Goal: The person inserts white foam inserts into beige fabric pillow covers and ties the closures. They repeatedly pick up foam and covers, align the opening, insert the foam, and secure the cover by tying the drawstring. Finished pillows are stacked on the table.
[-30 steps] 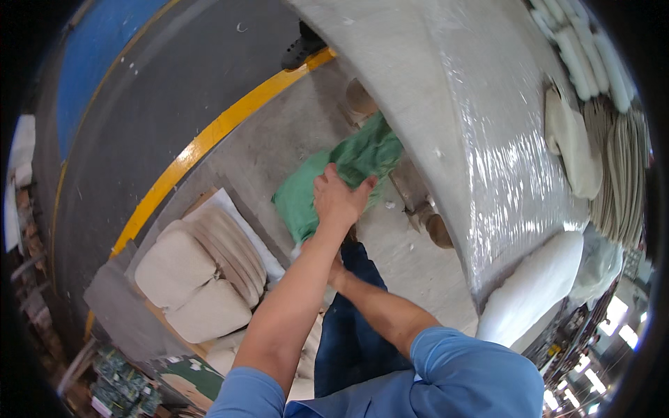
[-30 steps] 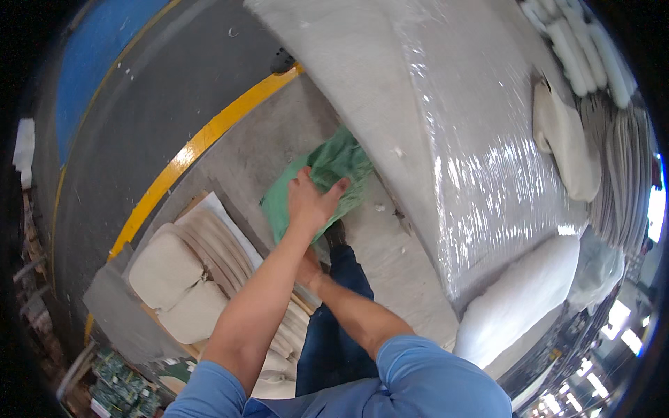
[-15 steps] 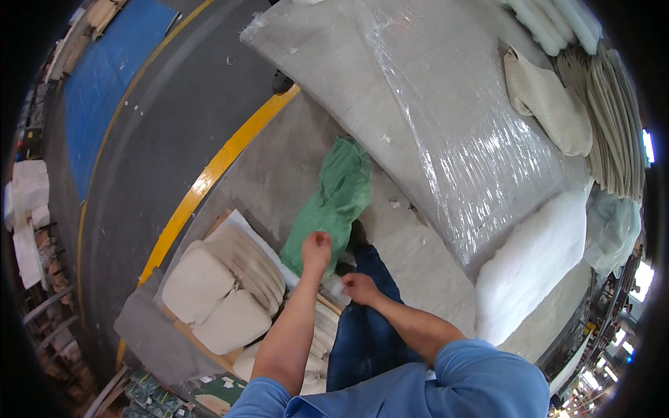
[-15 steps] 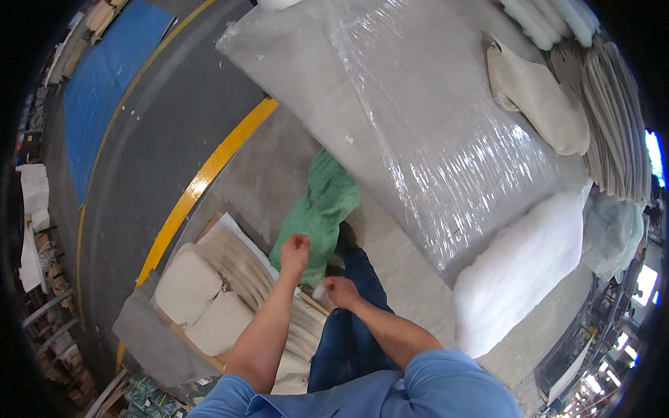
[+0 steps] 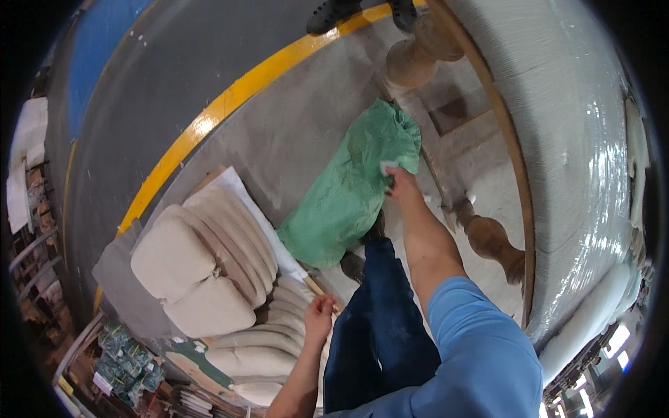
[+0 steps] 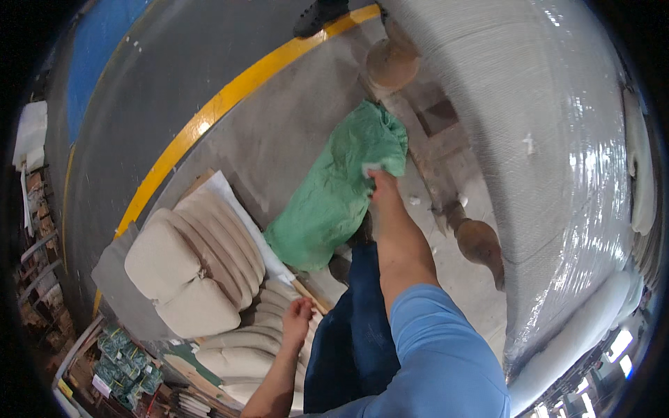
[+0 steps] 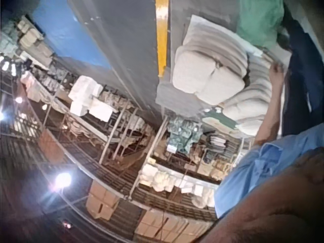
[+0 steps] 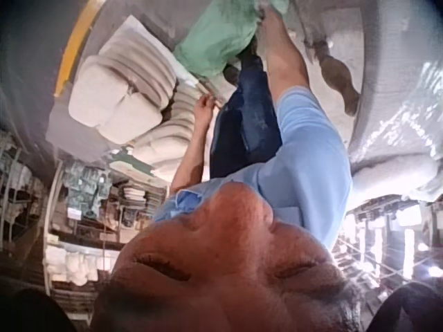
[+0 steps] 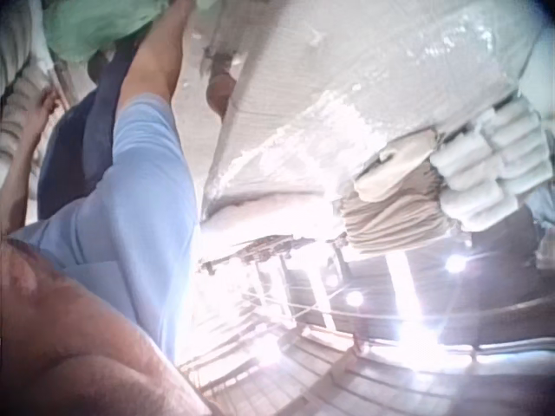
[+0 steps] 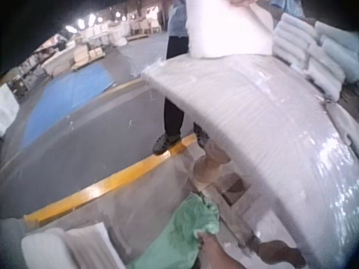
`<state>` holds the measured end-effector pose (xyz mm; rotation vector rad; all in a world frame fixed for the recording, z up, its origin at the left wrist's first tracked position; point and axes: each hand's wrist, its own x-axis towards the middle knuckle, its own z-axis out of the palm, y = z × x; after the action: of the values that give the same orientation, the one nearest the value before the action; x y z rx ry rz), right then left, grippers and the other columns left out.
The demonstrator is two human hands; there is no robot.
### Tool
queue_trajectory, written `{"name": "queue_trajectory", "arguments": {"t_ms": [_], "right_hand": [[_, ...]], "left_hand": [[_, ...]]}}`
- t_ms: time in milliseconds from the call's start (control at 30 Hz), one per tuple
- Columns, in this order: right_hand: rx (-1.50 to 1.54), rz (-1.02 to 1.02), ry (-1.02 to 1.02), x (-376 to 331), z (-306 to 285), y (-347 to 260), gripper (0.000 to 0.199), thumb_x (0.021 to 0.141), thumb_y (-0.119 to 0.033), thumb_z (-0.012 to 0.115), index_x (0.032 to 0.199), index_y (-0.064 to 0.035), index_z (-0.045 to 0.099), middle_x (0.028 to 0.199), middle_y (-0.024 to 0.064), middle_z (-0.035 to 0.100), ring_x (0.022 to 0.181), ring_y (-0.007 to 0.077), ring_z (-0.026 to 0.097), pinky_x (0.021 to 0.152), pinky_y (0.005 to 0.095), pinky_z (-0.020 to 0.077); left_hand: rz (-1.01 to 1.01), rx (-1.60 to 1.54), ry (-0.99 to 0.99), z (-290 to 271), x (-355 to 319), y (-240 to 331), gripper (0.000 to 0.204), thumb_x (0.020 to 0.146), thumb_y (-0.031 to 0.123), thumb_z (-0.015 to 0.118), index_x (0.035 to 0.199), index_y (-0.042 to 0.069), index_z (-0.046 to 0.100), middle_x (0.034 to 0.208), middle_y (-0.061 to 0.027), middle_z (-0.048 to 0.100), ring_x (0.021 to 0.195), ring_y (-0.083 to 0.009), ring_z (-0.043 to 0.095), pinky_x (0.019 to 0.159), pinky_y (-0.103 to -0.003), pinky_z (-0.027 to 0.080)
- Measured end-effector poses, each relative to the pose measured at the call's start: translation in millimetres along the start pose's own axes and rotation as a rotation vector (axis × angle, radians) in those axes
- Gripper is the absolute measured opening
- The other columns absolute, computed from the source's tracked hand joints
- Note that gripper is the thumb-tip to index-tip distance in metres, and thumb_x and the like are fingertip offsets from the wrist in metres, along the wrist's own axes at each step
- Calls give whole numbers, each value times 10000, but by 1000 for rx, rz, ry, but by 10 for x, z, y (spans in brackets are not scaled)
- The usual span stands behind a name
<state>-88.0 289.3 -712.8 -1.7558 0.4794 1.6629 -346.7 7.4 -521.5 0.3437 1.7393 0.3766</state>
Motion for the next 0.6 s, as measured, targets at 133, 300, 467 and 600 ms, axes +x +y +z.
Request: {"name": "queue_trajectory", "arguments": {"t_ms": [133, 300, 467, 600], "right_hand": [[-608, -565, 10, -331, -70, 317, 288, 854, -274, 763, 1023, -49, 701, 1019, 113, 729, 959, 296, 700, 797, 424, 542], [-1058, -831, -211, -2235, -22, 1388, 145, 825, -175, 712, 905, -56, 693, 943, 184, 707, 928, 370, 689, 795, 428, 525], [-1148, -840, -441, -3302, -358, 1930, 135, 831, -134, 689, 925, -39, 677, 1002, 163, 685, 970, 386, 665, 847, 472, 526], [-1112, -800, -590, -3730, -635, 2211, 171, 793, -139, 718, 937, -54, 686, 976, 157, 686, 957, 375, 676, 829, 443, 544]], "left_hand": [[249, 6, -33, 8, 298, 629, 248, 1045, 241, 617, 1113, 4, 642, 922, -26, 676, 801, -110, 612, 735, -269, 501], [404, 210, 10, 111, 273, 2058, 399, 998, 277, 662, 1270, -12, 623, 1119, -94, 682, 1000, -182, 657, 868, -335, 530], [479, 721, 624, 481, 330, 2516, 460, 913, 286, 719, 1246, -21, 639, 1087, -161, 697, 960, -275, 677, 873, -388, 519], [281, 216, 262, -3, 237, 2370, 370, 942, 182, 664, 1245, -29, 638, 1083, -134, 697, 939, -248, 663, 834, -394, 516]]}}
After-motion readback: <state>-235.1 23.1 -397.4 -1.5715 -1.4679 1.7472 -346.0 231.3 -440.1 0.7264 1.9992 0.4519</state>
